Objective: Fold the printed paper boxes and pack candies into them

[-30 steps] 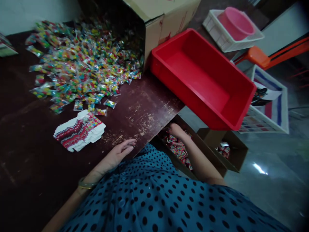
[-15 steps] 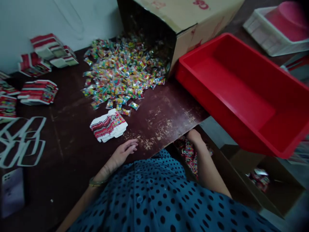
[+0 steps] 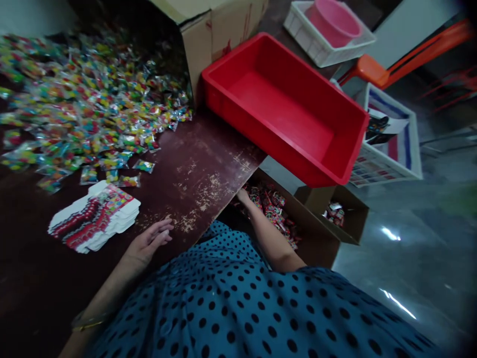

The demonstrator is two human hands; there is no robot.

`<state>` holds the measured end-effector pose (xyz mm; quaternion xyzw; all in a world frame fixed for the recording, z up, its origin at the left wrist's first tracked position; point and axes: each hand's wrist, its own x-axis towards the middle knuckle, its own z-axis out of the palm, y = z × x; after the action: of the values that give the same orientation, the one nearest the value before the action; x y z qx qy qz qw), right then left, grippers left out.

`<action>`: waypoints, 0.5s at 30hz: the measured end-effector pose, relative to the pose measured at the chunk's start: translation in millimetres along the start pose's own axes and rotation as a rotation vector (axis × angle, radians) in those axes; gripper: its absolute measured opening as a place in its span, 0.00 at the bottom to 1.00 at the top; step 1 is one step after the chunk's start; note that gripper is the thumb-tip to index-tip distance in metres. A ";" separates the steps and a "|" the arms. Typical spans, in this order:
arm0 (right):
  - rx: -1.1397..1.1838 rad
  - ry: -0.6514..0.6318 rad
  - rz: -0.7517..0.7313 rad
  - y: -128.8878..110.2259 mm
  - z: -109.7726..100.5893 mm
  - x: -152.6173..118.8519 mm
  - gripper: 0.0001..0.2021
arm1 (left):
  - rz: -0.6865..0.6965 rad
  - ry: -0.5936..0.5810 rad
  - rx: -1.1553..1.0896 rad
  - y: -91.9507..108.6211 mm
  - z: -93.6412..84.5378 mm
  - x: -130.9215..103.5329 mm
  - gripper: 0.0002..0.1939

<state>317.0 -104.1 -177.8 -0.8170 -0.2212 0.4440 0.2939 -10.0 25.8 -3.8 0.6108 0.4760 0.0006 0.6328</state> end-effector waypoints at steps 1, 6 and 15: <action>0.022 -0.001 0.055 8.0 -4.6 -6.5 0.16 | 0.004 -0.004 0.000 -0.9 -0.1 0.9 0.33; 0.099 -0.056 0.289 49.6 -16.9 -47.7 0.16 | 0.026 -0.031 0.004 -5.9 -3.3 2.5 0.33; 0.149 0.032 0.369 90.1 -13.9 -108.1 0.19 | 0.043 -0.056 -0.029 -16.6 -10.8 5.8 0.32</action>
<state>283.0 -241.0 -168.3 -0.8267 -0.0292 0.4924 0.2707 -22.9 33.3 -18.0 0.6113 0.4448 0.0040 0.6546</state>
